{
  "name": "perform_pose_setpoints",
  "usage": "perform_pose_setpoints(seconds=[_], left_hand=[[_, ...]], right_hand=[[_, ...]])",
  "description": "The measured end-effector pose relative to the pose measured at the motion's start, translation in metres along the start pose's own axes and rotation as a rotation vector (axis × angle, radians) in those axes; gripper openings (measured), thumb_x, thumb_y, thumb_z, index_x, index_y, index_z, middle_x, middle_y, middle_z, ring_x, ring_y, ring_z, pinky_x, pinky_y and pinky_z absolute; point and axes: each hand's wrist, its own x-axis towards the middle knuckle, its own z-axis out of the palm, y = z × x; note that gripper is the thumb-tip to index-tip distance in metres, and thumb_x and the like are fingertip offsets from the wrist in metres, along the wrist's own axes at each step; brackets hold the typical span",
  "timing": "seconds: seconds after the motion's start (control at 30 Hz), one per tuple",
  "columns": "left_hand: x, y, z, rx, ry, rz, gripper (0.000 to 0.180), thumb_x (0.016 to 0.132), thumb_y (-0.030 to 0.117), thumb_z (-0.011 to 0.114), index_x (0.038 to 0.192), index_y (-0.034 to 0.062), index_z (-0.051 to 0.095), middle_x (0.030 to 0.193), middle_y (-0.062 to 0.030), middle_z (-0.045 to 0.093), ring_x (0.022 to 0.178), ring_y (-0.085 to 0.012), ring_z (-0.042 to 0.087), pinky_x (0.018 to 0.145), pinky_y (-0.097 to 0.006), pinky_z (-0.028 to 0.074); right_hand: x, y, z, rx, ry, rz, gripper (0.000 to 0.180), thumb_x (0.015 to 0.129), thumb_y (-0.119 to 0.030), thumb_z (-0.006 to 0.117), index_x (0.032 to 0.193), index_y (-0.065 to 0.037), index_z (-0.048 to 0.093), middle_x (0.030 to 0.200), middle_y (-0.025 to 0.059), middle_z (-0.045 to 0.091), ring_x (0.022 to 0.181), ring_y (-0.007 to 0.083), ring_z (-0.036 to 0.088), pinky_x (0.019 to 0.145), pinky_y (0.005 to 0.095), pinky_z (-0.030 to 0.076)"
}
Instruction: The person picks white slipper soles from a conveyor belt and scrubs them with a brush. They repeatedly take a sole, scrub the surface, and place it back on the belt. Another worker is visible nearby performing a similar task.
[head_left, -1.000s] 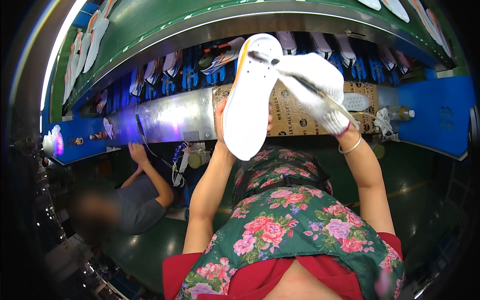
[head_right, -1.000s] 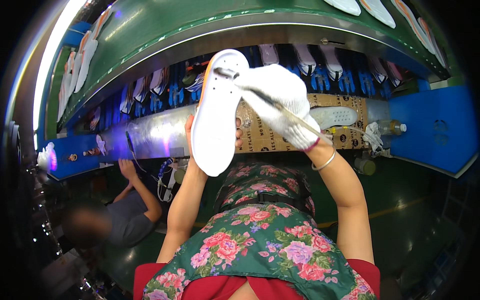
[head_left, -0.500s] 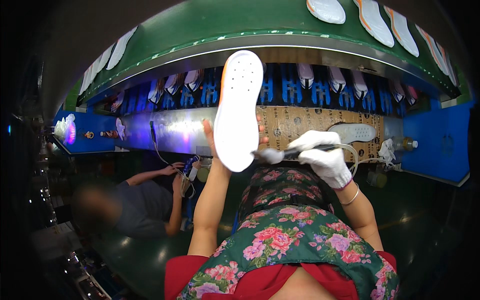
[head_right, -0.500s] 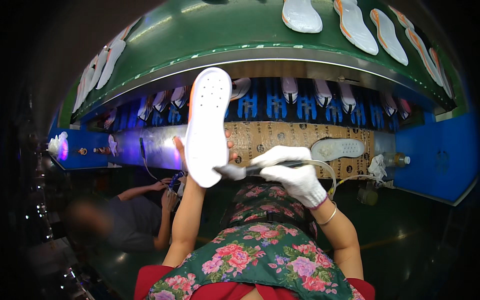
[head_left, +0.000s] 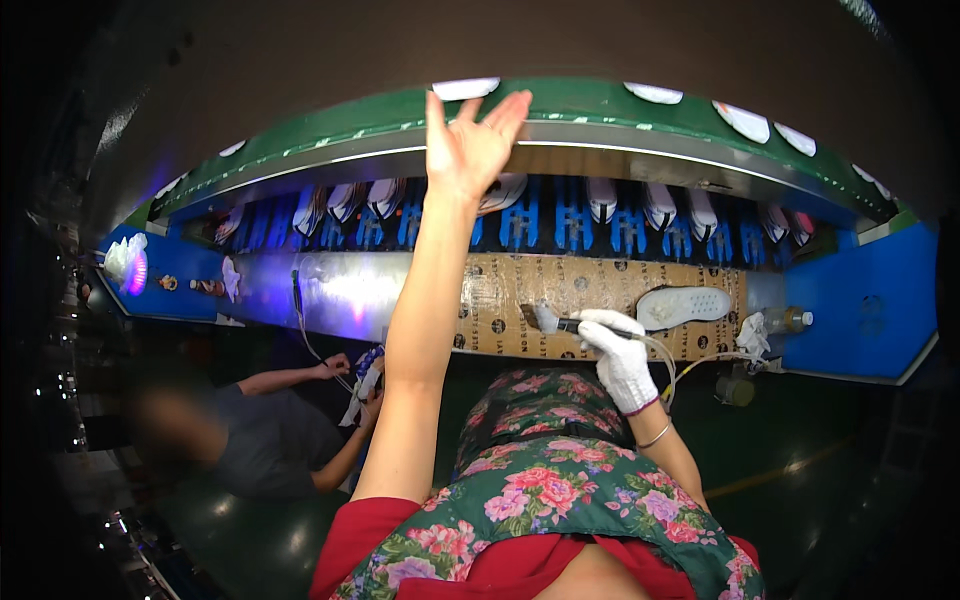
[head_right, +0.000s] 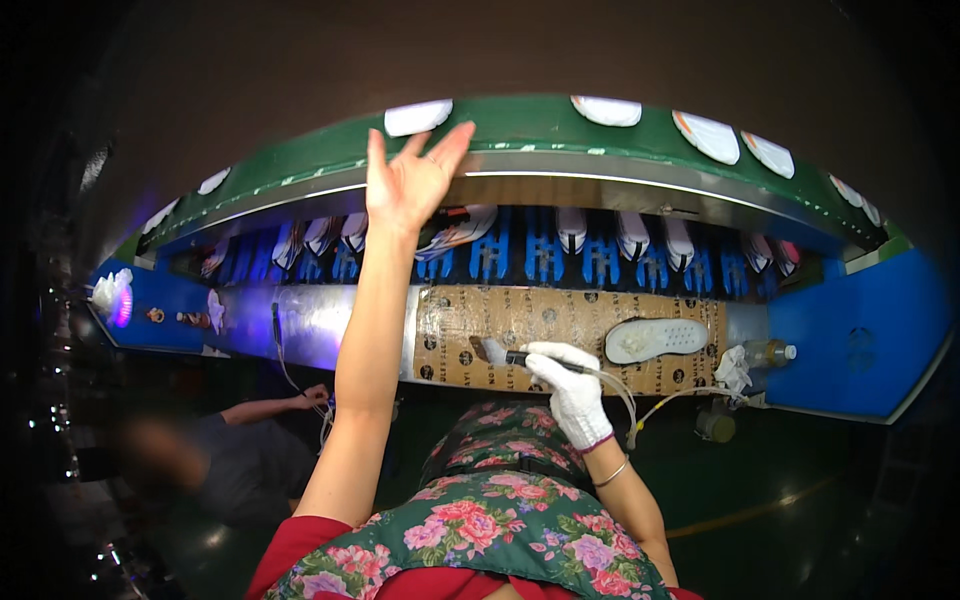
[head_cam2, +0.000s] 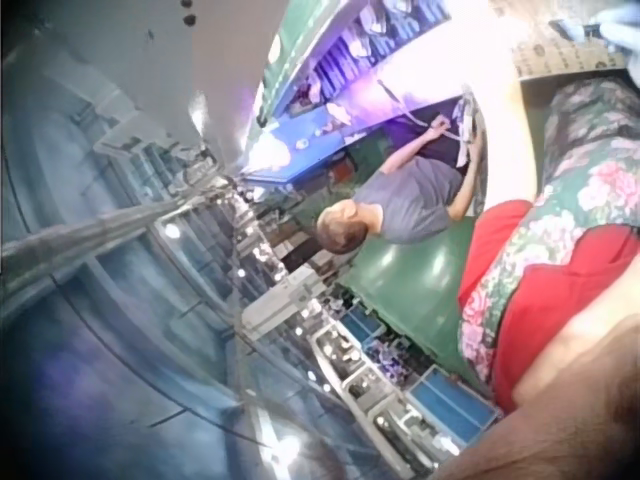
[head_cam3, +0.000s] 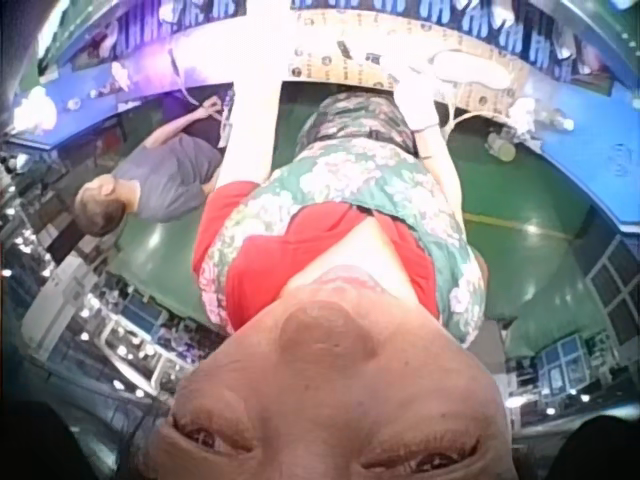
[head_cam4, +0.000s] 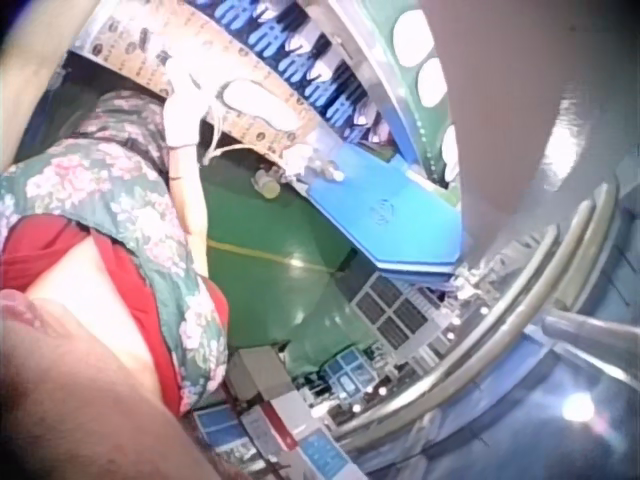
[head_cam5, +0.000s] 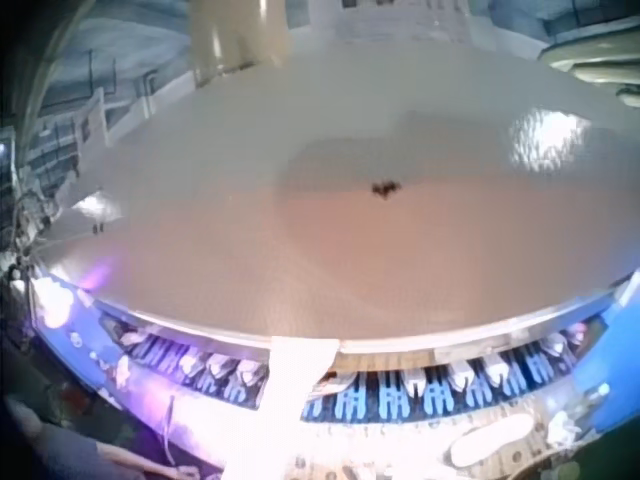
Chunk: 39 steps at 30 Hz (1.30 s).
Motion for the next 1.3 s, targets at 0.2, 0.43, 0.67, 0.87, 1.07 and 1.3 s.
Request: perform_pose_setpoints(seconds=[0.2, 0.43, 0.67, 0.87, 1.07, 1.3], left_hand=[[-0.012, 0.005, 0.003, 0.162, 0.195, 0.286, 0.078, 0.105, 0.038, 0.046, 0.158, -0.0019, 0.004, 0.157, -0.031, 0.021, 0.146, -0.041, 0.03, 0.12, -0.049, 0.033], [-0.008, 0.11, -0.022, 0.767, 0.201, 0.574, 0.043, 0.099, 0.035, 0.058, 0.121, -0.0015, 0.057, 0.109, -0.0163, 0.067, 0.094, -0.0262, 0.068, 0.084, -0.039, 0.057], [-0.01, 0.344, -0.061, 1.692, 0.624, 1.227, 0.032, 0.095, 0.025, 0.062, 0.115, 0.0001, 0.056, 0.108, -0.0134, 0.062, 0.095, -0.0245, 0.067, 0.082, -0.037, 0.057], [-0.016, 0.446, -0.081, 1.903, 0.902, 1.267, 0.025, 0.092, 0.016, 0.066, 0.11, 0.0015, 0.056, 0.107, -0.0109, 0.059, 0.096, -0.0231, 0.065, 0.081, -0.036, 0.058], [-0.024, 0.452, -0.092, 1.852, 0.887, 1.345, 0.022, 0.089, 0.007, 0.069, 0.104, 0.0029, 0.055, 0.106, -0.0084, 0.055, 0.097, -0.0216, 0.064, 0.08, -0.035, 0.058], [-0.108, 0.377, -0.113, 1.234, 0.558, 1.469, 0.025, 0.085, -0.004, 0.073, 0.098, 0.0046, 0.054, 0.104, -0.0055, 0.051, 0.098, -0.0199, 0.063, 0.078, -0.034, 0.058]], right_hand=[[-0.001, 0.025, 0.009, 0.073, 0.057, 0.099, 0.02, 0.084, 0.002, 0.075, 0.103, 0.005, 0.074, 0.092, 0.0126, 0.075, 0.074, 0.0172, 0.071, 0.064, 0.0255, 0.056], [0.017, 0.041, 0.025, 0.038, 0.08, 0.124, 0.022, 0.084, 0.001, 0.074, 0.106, 0.005, 0.072, 0.09, 0.0119, 0.074, 0.07, 0.0169, 0.067, 0.061, 0.0258, 0.052], [0.033, 0.051, 0.037, 0.091, 0.154, 0.145, 0.025, 0.085, 0.002, 0.073, 0.109, 0.006, 0.07, 0.087, 0.013, 0.072, 0.068, 0.0186, 0.067, 0.061, 0.027, 0.053], [0.037, 0.054, 0.061, 0.014, 0.179, 0.163, 0.023, 0.086, 0.003, 0.071, 0.109, 0.004, 0.069, 0.089, 0.0113, 0.069, 0.07, 0.019, 0.064, 0.06, 0.0273, 0.05], [0.034, 0.055, 0.068, 0.027, 0.211, 0.174, 0.023, 0.086, 0.002, 0.072, 0.109, 0.004, 0.069, 0.09, 0.0117, 0.07, 0.071, 0.0192, 0.065, 0.06, 0.0267, 0.05], [0.04, 0.062, 0.062, 0.023, 0.173, 0.121, 0.023, 0.084, 0.002, 0.074, 0.107, 0.005, 0.07, 0.087, 0.0133, 0.072, 0.066, 0.0175, 0.066, 0.059, 0.0262, 0.052]])
